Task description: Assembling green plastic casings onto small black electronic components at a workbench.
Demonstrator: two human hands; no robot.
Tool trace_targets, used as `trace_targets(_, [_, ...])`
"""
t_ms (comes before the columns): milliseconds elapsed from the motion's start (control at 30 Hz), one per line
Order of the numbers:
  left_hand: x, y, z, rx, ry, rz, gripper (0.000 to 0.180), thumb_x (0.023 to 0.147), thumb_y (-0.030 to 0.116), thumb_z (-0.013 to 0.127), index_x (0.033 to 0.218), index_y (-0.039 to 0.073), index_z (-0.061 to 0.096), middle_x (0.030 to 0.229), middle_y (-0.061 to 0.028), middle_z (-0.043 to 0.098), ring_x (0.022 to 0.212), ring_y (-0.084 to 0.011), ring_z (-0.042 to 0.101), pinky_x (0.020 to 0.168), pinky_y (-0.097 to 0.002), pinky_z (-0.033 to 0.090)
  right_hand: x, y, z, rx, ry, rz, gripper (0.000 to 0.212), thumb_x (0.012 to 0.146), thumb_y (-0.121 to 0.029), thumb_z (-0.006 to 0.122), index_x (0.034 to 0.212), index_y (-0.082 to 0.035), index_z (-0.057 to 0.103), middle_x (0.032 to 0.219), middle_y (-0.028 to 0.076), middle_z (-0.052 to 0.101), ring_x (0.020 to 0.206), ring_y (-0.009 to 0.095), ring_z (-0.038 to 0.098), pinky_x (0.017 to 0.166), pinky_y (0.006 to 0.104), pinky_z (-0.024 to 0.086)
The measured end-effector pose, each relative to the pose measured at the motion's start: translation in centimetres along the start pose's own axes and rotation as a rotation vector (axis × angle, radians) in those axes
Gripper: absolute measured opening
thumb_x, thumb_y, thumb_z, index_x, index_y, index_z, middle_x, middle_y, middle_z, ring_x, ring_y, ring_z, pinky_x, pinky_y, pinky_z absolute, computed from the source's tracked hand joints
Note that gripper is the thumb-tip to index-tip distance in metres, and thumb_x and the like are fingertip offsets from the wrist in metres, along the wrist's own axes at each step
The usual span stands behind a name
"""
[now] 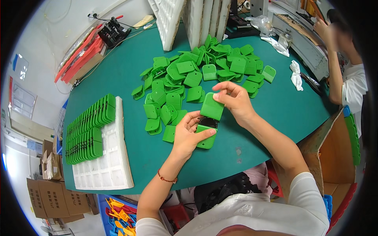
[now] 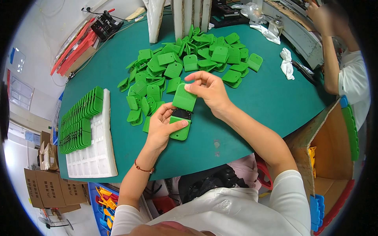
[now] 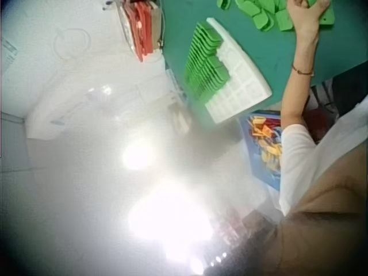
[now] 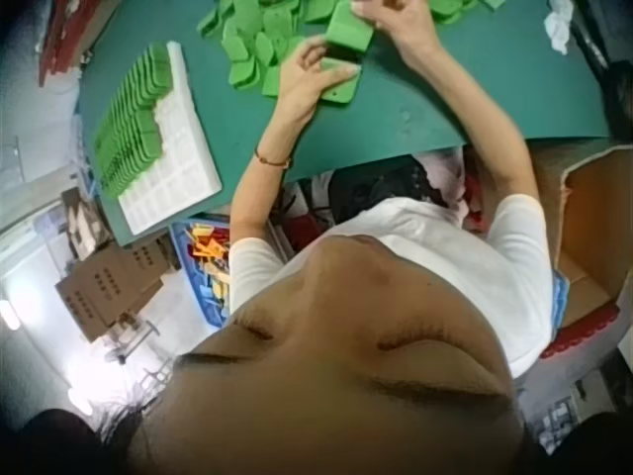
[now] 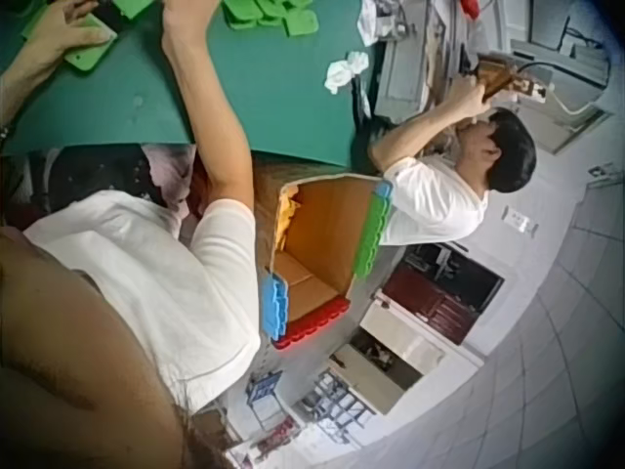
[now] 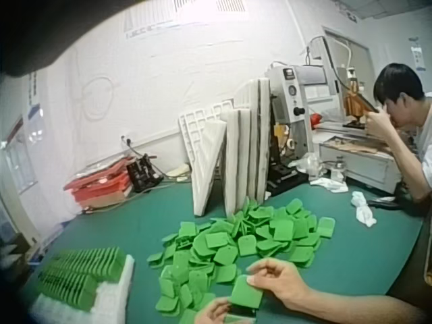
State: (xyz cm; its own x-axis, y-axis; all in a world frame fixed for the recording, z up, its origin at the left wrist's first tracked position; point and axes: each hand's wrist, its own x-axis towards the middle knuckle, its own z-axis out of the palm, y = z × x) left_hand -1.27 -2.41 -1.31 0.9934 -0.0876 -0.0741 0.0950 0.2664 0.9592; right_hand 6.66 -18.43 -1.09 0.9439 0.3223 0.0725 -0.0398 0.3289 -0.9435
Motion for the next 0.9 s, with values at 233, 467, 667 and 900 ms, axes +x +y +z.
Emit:
trace_targets(233, [0.0,0.2,-0.2,0.018,0.028,-0.030,0.052,0.064,-0.001,0.074,0.108,-0.003,0.046,0.097,-0.0097,0.056,0.090,-0.0140,0.055,0.079,-0.0265,0.048,-0.6,0.5,0.6,0.035,-0.096,-0.015,0.020,0.075,-0.004,0.065,0.092,-0.001,0.056,0.074,0.000,0.057,0.069,0.005,0.054,0.066,0.0186,0.044])
trace_targets(467, [-0.1,0.4,-0.4,0.054,0.018,-0.017,0.048,0.064,-0.002,0.073,0.106,-0.003,0.049,0.096,-0.0091,0.057,0.087,-0.0137,0.057,0.077,-0.0257,0.048,-0.6,1.0,1.1,0.054,-0.146,-0.074,0.019,0.075,-0.004,0.065,0.089,-0.002,0.054,0.076,0.001,0.056,0.070,0.005,0.054,0.065,0.0193,0.045])
trace_targets(667, [-0.1,0.7,-0.4,0.175,-0.009,0.093,0.039,0.070,0.006,0.071,0.103,-0.002,0.051,0.097,-0.0074,0.058,0.088,-0.0120,0.055,0.077,-0.0245,0.045,-0.7,2.3,1.1,0.000,-0.035,-0.237,0.016,0.075,-0.003,0.065,0.084,-0.004,0.052,0.074,-0.001,0.054,0.067,0.004,0.050,0.060,0.0179,0.041])
trace_targets(900, [-1.7,6.6,-4.6,0.830,0.269,0.315,0.041,0.064,0.022,0.075,0.096,0.002,0.060,0.087,-0.0060,0.061,0.074,-0.0106,0.054,0.068,-0.0235,0.045,-0.6,1.4,1.1,0.219,-0.277,-0.083,0.045,0.090,-0.032,0.045,0.121,-0.002,0.030,0.112,0.014,0.050,0.096,0.021,0.054,0.080,0.0319,0.045])
